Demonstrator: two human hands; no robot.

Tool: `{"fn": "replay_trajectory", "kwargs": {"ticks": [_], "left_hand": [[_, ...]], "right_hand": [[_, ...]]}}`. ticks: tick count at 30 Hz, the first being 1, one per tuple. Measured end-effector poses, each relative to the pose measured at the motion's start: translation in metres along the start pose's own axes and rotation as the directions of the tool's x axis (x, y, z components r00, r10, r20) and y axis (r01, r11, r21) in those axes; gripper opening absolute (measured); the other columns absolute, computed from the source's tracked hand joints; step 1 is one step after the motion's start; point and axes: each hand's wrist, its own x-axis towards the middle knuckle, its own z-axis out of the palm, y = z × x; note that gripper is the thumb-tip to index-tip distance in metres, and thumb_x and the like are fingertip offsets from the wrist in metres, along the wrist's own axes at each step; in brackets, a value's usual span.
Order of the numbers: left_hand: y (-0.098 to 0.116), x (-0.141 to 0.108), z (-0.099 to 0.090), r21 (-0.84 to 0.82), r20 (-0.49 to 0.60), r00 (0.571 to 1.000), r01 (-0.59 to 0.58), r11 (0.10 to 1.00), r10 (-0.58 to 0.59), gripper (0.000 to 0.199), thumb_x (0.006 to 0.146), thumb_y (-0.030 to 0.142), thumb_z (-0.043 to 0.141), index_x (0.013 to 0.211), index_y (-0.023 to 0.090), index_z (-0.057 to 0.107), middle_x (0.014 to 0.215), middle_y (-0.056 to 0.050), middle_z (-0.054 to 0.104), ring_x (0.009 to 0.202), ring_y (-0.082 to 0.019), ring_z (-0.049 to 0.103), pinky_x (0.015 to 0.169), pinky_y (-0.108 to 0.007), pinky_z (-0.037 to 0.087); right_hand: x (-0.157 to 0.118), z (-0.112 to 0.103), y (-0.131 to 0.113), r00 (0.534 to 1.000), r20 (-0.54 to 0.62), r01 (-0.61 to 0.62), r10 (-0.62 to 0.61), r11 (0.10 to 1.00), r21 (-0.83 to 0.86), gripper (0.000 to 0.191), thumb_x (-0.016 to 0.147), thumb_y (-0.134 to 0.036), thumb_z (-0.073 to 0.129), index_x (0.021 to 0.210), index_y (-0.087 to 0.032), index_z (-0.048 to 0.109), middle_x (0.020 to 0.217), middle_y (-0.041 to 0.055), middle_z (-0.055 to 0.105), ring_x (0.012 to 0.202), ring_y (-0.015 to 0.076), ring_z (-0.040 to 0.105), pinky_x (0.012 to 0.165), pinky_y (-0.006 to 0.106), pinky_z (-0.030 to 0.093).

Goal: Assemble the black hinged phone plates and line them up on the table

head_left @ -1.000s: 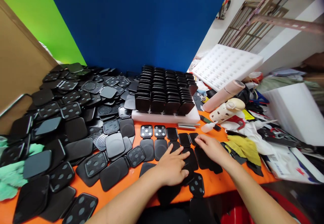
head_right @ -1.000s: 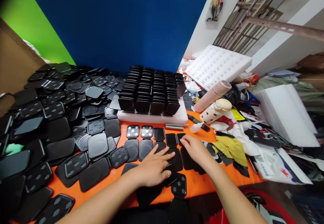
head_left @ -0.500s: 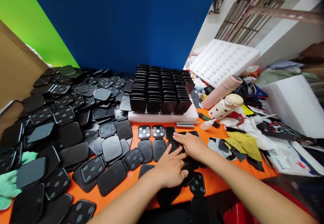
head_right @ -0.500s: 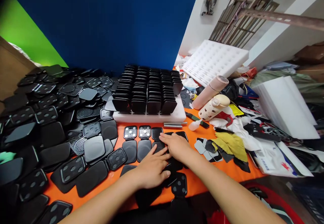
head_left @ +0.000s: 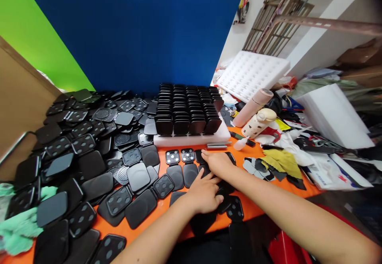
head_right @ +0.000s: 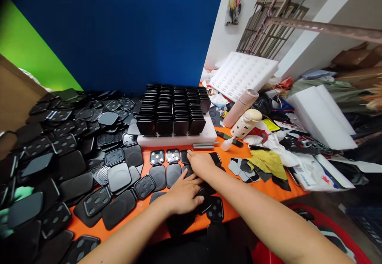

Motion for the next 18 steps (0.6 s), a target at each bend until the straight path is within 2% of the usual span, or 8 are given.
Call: {"fn": "replay_trajectory", "kwargs": {"ticks": [6, 10, 15, 18], "left_hand": [[0.000, 0.001, 0.002, 0.032, 0.014, 1.000, 0.005, 0.999, -0.005, 0.029, 0.084, 0.038, 0.048, 0.098, 0.021, 0.067, 0.137, -0.005, 0.048, 0.136, -0.024, 0.023, 0.110, -0.055, 0.004], [-0.002, 0.001, 0.003, 0.012, 0.028, 1.000, 0.006, 1.000, -0.006, 0.031, 0.084, 0.038, 0.046, 0.099, 0.020, 0.066, 0.140, -0.004, 0.043, 0.137, -0.023, 0.017, 0.110, -0.055, 0.001], [-0.003, 0.001, 0.003, 0.005, 0.042, 0.999, -0.001, 1.000, 0.001, 0.031, 0.084, 0.039, 0.047, 0.099, 0.021, 0.066, 0.140, -0.005, 0.043, 0.137, -0.022, 0.019, 0.111, -0.054, 0.001], [-0.004, 0.000, 0.003, 0.019, 0.035, 0.999, -0.009, 1.000, 0.009, 0.031, 0.084, 0.039, 0.047, 0.100, 0.022, 0.066, 0.138, -0.005, 0.047, 0.136, -0.023, 0.022, 0.110, -0.055, 0.002]], "right_hand": [[-0.020, -0.004, 0.005, 0.997, 0.047, 0.057, -0.058, 0.998, 0.022, 0.053, 0.080, -0.010, 0.043, 0.130, -0.023, 0.049, 0.138, 0.0003, 0.043, 0.122, 0.0183, 0.047, 0.101, 0.032, 0.039], [-0.011, 0.000, 0.014, 0.993, 0.099, 0.063, -0.067, 0.997, 0.046, 0.052, 0.079, -0.009, 0.045, 0.128, -0.024, 0.051, 0.137, -0.0018, 0.043, 0.122, 0.0176, 0.047, 0.102, 0.030, 0.037], [0.001, 0.004, 0.007, 0.996, 0.088, 0.014, -0.017, 0.999, 0.038, 0.047, 0.083, -0.010, 0.047, 0.126, -0.028, 0.053, 0.139, -0.0008, 0.041, 0.120, 0.0227, 0.049, 0.100, 0.035, 0.040], [0.001, 0.001, -0.002, 0.998, 0.051, -0.032, 0.030, 0.999, 0.038, 0.038, 0.088, -0.016, 0.047, 0.125, -0.025, 0.053, 0.138, 0.0046, 0.045, 0.121, 0.0240, 0.048, 0.100, 0.042, 0.039]]}}
